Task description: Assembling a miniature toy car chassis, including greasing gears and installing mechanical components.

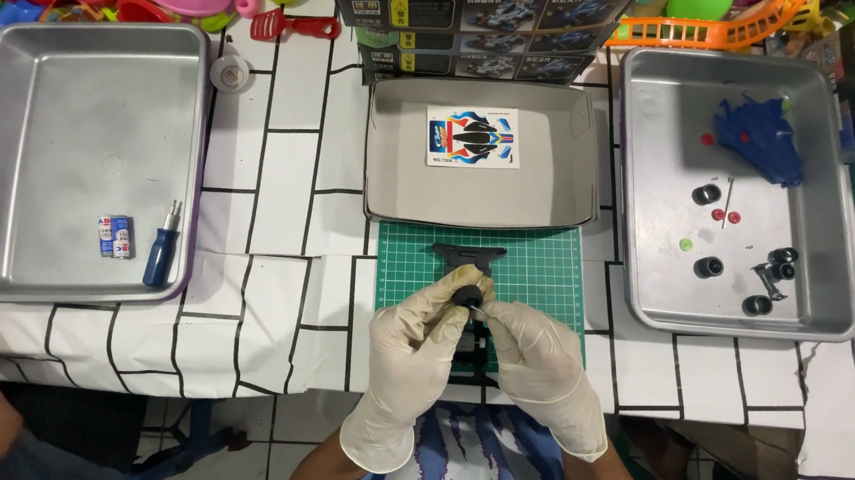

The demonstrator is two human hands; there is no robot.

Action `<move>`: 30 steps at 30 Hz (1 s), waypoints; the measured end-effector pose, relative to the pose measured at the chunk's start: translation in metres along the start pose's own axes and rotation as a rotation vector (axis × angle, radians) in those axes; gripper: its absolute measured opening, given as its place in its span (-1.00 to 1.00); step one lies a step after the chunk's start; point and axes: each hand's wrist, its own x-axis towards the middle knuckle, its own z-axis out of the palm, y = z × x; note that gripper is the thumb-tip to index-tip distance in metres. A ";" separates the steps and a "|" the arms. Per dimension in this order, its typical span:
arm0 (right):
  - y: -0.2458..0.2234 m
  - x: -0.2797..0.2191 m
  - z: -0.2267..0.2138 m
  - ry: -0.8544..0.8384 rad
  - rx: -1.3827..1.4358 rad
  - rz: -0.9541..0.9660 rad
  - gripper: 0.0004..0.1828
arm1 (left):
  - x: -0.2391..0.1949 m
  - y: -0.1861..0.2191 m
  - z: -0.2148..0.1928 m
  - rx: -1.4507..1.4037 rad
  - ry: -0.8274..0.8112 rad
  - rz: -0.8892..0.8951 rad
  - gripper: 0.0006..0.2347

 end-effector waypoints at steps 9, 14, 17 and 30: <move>0.002 -0.011 -0.001 -0.045 -0.137 -0.093 -0.60 | -0.001 -0.018 -0.006 0.462 0.054 0.428 -0.68; 0.003 -0.012 -0.006 -0.115 -0.509 -0.222 -0.22 | 0.001 -0.034 -0.013 0.796 0.086 0.779 -0.54; 0.027 -0.022 0.003 -0.099 -0.205 -0.199 0.06 | 0.005 -0.032 -0.005 0.780 0.173 0.810 -0.75; 0.014 0.001 0.009 0.077 -0.356 -0.262 -0.68 | 0.005 -0.028 0.000 0.790 0.199 0.761 -0.67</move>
